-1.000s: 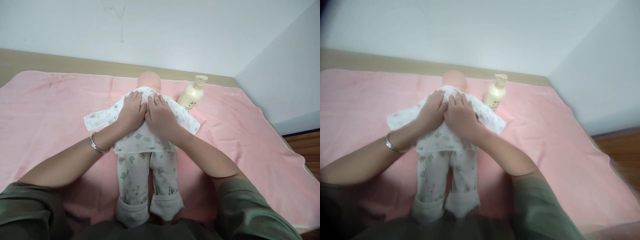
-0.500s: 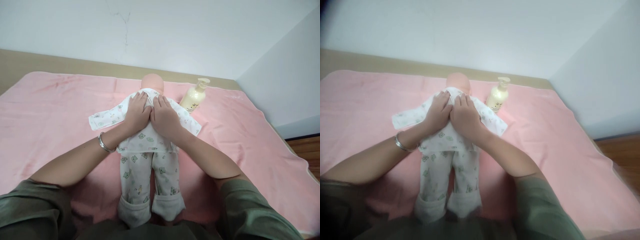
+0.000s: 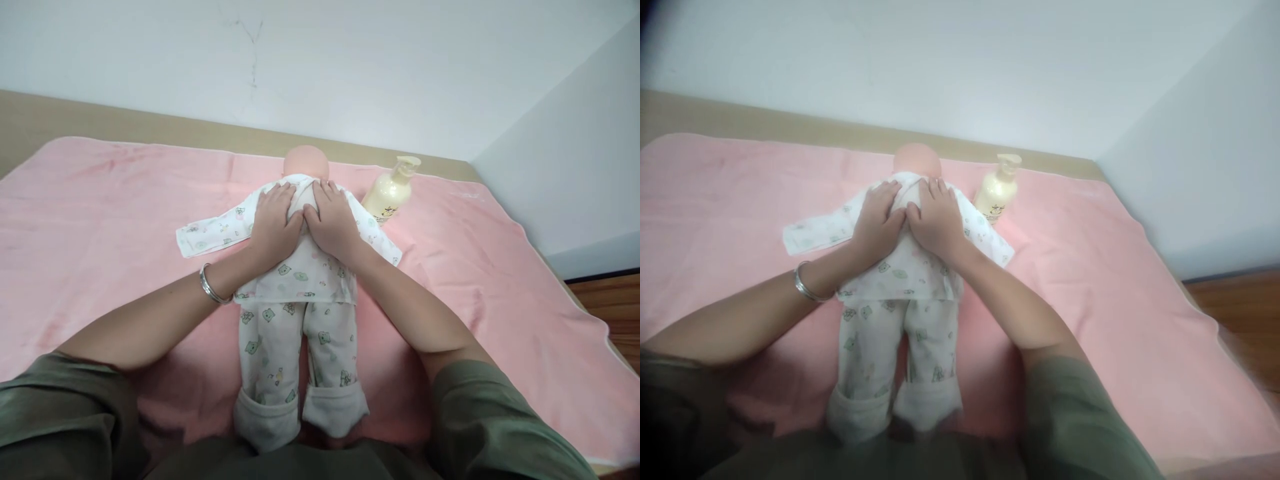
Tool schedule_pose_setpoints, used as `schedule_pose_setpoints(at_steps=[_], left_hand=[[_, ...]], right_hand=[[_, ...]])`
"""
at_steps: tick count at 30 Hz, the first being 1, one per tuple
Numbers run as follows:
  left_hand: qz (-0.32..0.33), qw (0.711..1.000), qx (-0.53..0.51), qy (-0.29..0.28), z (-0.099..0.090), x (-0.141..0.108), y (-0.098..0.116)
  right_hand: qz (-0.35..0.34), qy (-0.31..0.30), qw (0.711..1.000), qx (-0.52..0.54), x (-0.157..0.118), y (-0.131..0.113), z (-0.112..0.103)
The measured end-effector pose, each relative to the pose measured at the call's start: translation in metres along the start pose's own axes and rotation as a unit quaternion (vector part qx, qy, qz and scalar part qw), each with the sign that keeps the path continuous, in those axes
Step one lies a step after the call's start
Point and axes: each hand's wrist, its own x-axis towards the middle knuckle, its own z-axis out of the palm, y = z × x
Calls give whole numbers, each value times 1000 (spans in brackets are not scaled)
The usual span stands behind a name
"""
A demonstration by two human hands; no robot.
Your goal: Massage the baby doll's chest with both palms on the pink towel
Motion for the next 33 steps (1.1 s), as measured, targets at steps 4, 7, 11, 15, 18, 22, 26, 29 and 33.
schedule_pose_setpoints(at_steps=[4,7,11,15,18,22,26,29,33], left_hand=[[-2,1000,14,-9,-2,-3,5],[7,999,28,-14,-3,-9,10],[19,999,26,-9,-3,-15,14],[-8,1000,14,-20,-5,-8,12],[-22,1000,-7,-13,-9,4,6],[-30,999,-32,-8,-12,17,-6],[-20,1000,-8,-5,-10,18,-10],[-3,1000,23,-6,-6,8,-3],[5,999,33,1,-1,-12,13]], right_hand=[[-1,-2,1000,-2,-2,-1,1],[-7,-4,1000,-4,-2,0,1],[-21,-6,1000,-19,-3,0,-1],[-33,-20,999,-35,-4,-2,-4],[-37,-44,998,-39,-12,-11,-6],[-55,-60,995,-62,-39,-33,-7],[-66,-87,993,-53,-56,-46,-10],[-47,-94,994,-12,-39,-35,-12],[-24,-54,998,20,1,-4,-10]])
